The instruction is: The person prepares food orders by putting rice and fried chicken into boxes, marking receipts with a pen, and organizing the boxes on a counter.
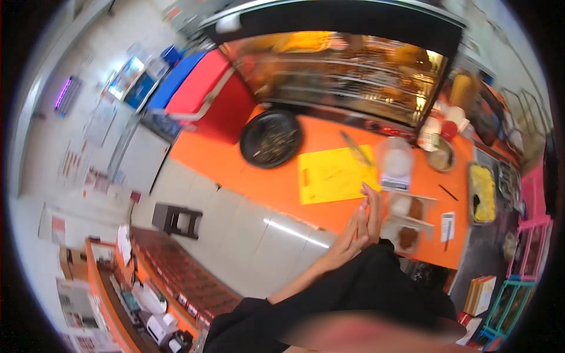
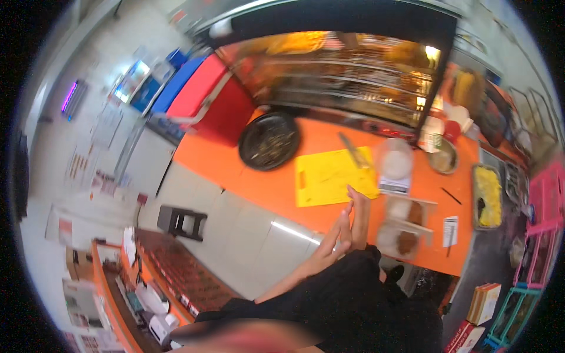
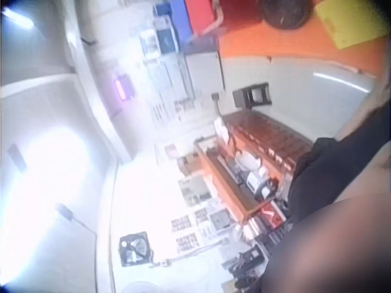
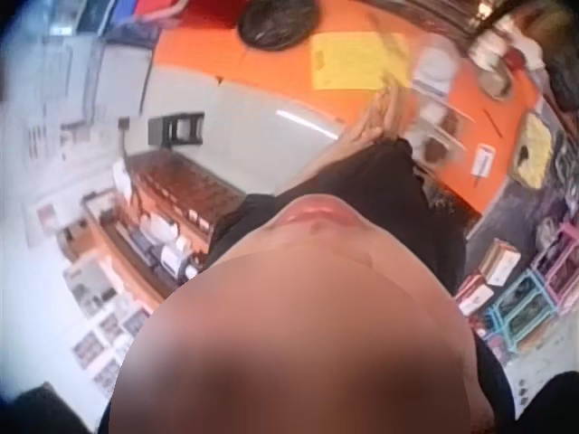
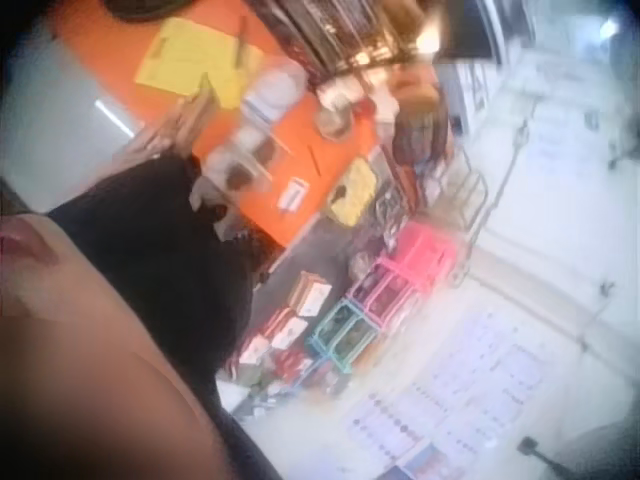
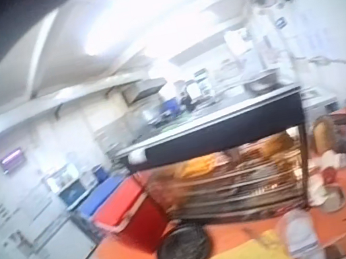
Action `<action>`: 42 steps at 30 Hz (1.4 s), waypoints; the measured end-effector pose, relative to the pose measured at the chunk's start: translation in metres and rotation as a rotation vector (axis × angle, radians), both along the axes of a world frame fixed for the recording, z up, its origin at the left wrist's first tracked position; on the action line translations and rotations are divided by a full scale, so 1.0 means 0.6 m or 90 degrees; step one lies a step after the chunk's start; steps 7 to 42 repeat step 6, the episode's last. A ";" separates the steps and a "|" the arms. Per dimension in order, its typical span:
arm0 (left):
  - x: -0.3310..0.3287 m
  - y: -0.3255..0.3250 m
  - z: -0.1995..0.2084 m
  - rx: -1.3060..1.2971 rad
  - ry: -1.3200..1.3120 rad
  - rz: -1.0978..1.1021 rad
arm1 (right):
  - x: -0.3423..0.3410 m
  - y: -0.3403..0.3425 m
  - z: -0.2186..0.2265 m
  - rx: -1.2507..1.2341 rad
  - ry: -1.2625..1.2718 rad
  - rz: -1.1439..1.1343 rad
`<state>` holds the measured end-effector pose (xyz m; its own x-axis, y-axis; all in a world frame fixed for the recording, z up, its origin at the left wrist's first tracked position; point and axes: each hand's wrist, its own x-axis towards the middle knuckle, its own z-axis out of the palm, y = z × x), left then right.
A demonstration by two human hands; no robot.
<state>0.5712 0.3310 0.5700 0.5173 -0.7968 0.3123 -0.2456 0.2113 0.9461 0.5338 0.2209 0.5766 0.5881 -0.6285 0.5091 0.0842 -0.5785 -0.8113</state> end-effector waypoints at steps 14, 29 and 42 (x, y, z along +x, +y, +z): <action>0.383 0.429 -0.117 0.206 0.344 0.083 | 0.324 0.337 -0.042 0.241 0.210 0.289; 0.383 0.429 -0.117 0.206 0.344 0.083 | 0.324 0.337 -0.042 0.241 0.210 0.289; 0.383 0.429 -0.117 0.206 0.344 0.083 | 0.324 0.337 -0.042 0.241 0.210 0.289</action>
